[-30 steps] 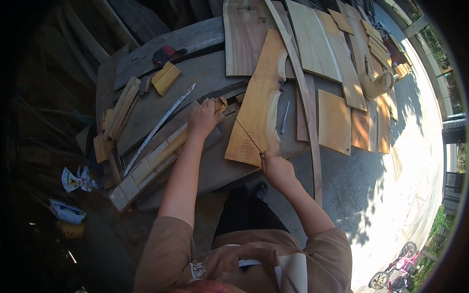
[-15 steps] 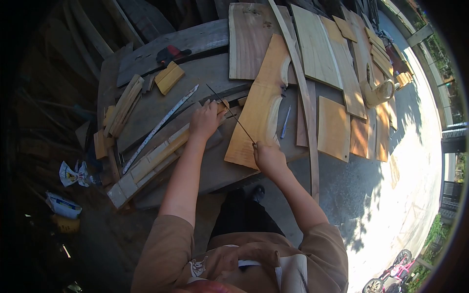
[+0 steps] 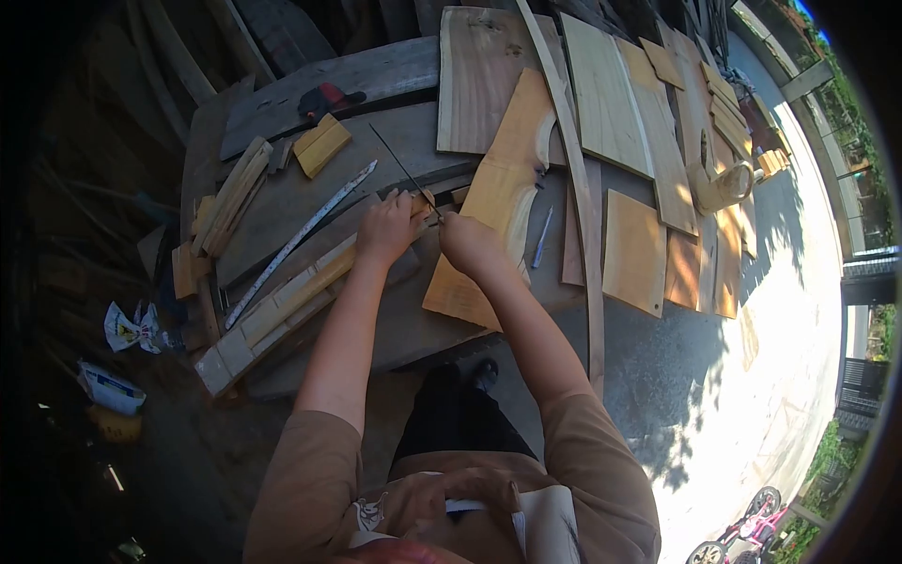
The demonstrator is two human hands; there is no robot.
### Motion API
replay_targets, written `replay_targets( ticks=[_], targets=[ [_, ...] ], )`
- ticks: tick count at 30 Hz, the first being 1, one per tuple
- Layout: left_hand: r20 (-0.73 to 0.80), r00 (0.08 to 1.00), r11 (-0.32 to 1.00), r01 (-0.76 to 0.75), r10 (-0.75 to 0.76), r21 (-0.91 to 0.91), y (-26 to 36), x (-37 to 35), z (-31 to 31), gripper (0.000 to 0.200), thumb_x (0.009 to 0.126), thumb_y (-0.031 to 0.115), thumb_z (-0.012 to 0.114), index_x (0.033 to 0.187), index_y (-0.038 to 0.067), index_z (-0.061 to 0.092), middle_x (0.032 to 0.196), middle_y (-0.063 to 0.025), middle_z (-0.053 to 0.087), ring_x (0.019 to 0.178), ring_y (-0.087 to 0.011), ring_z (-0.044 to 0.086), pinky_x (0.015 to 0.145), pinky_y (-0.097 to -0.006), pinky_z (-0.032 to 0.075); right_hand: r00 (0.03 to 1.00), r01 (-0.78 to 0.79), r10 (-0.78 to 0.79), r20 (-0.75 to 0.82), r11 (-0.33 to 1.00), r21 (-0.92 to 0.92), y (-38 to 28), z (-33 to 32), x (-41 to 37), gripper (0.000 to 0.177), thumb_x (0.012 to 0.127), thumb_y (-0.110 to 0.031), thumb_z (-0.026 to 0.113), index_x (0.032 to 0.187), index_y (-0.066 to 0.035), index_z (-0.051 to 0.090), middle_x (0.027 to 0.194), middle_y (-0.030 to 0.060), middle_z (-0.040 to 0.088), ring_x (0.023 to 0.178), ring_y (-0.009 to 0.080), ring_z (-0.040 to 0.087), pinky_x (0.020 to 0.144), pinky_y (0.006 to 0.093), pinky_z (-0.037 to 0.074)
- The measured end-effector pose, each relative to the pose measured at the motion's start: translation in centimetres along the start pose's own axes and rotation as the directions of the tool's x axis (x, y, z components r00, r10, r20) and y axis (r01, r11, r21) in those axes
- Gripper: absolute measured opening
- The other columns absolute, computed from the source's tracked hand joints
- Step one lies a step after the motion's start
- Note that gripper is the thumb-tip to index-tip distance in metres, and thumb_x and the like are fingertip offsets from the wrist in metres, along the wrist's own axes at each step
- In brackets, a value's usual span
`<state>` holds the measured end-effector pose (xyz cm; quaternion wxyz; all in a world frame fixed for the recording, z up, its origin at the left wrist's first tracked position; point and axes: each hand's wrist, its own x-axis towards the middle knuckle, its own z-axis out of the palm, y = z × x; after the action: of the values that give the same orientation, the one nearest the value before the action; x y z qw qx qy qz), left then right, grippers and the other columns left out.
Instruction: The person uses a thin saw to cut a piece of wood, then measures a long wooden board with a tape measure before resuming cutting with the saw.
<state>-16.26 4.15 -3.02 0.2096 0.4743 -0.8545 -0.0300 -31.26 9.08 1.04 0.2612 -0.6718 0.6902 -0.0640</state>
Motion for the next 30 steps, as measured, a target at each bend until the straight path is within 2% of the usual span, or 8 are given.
replay_targets(
  ticks=[5,7,10,15,19,24,26,30],
  targets=[
    [-0.001,1.000,1.000,0.003,-0.003,-0.002,0.0,0.1,-0.1,0.031,0.079,0.032,0.058,0.080,0.004,0.046,0.083,-0.0170,0.060,0.074,-0.0317,0.059,0.063,-0.0395,0.047,0.994,-0.096,0.098,0.049,0.995,-0.042,3.9,-0.2,-10.6,0.028,0.089,-0.026,0.039,0.087,-0.002,0.052,0.070,0.0207,0.060,0.067,0.0373,0.059,0.061,0.0480,0.046],
    [-0.102,0.993,0.997,-0.054,0.059,0.046,-0.1,-0.1,0.2,0.031,0.079,0.032,0.058,0.080,0.004,0.046,0.084,-0.0170,0.060,0.073,-0.0322,0.059,0.062,-0.0396,0.047,0.980,-0.174,0.179,0.090,0.983,-0.066,4.8,-0.5,-14.0,0.026,0.089,-0.026,0.040,0.085,-0.002,0.051,0.068,0.0207,0.059,0.067,0.0371,0.059,0.060,0.0474,0.046],
    [0.072,0.997,0.999,0.033,-0.031,-0.025,0.0,0.2,-0.2,0.030,0.079,0.032,0.058,0.081,0.004,0.046,0.082,-0.0164,0.059,0.073,-0.0324,0.059,0.061,-0.0399,0.047,0.985,-0.154,0.160,0.067,0.984,-0.090,4.3,-1.5,-13.6,0.026,0.088,-0.026,0.041,0.084,-0.002,0.051,0.067,0.0207,0.059,0.066,0.0370,0.059,0.060,0.0468,0.046],
    [0.010,1.000,1.000,-0.002,0.002,0.002,0.0,0.2,0.0,0.030,0.078,0.032,0.059,0.080,0.005,0.046,0.078,-0.0146,0.058,0.071,-0.0315,0.059,0.059,-0.0399,0.047,0.997,-0.066,0.068,0.040,0.997,-0.032,1.7,-0.7,-5.6,0.029,0.088,-0.025,0.038,0.084,-0.001,0.053,0.075,0.0199,0.060,0.072,0.0358,0.060,0.065,0.0460,0.046],
    [0.070,0.996,0.996,0.055,-0.060,0.068,0.2,0.3,-0.2,0.030,0.077,0.031,0.061,0.076,0.005,0.046,0.072,-0.0122,0.057,0.069,-0.0287,0.060,0.060,-0.0367,0.048,0.994,0.024,-0.014,-0.106,0.995,0.097,-0.8,1.2,1.3,0.028,0.088,-0.023,0.038,0.086,0.000,0.054,0.079,0.0207,0.061,0.076,0.0356,0.060,0.067,0.0442,0.047],
    [0.100,0.993,0.997,0.049,-0.055,0.061,0.4,0.3,-0.5,0.030,0.078,0.032,0.060,0.076,0.006,0.045,0.070,-0.0118,0.057,0.066,-0.0285,0.060,0.058,-0.0368,0.048,0.990,-0.139,0.138,0.015,0.987,0.080,1.2,1.4,-4.2,0.025,0.087,-0.023,0.040,0.089,-0.002,0.052,0.075,0.0201,0.061,0.072,0.0361,0.060,0.066,0.0450,0.047],
    [0.115,0.991,0.997,0.054,-0.060,0.058,0.4,0.3,-0.6,0.030,0.078,0.032,0.060,0.076,0.005,0.046,0.070,-0.0117,0.058,0.067,-0.0285,0.060,0.058,-0.0368,0.048,0.996,-0.085,0.085,-0.007,0.996,-0.002,3.1,2.0,-7.9,0.023,0.087,-0.024,0.042,0.091,-0.003,0.051,0.070,0.0196,0.060,0.069,0.0366,0.059,0.064,0.0463,0.046],
    [0.108,0.994,0.999,0.024,-0.028,0.034,0.0,0.2,-0.2,0.031,0.080,0.033,0.057,0.082,0.005,0.047,0.080,-0.0121,0.059,0.069,-0.0299,0.060,0.057,-0.0386,0.048,0.978,-0.197,0.193,0.078,0.980,0.040,3.7,0.8,-11.4,0.024,0.087,-0.025,0.042,0.090,-0.003,0.052,0.069,0.0192,0.059,0.070,0.0368,0.059,0.064,0.0476,0.046]
  ],
)
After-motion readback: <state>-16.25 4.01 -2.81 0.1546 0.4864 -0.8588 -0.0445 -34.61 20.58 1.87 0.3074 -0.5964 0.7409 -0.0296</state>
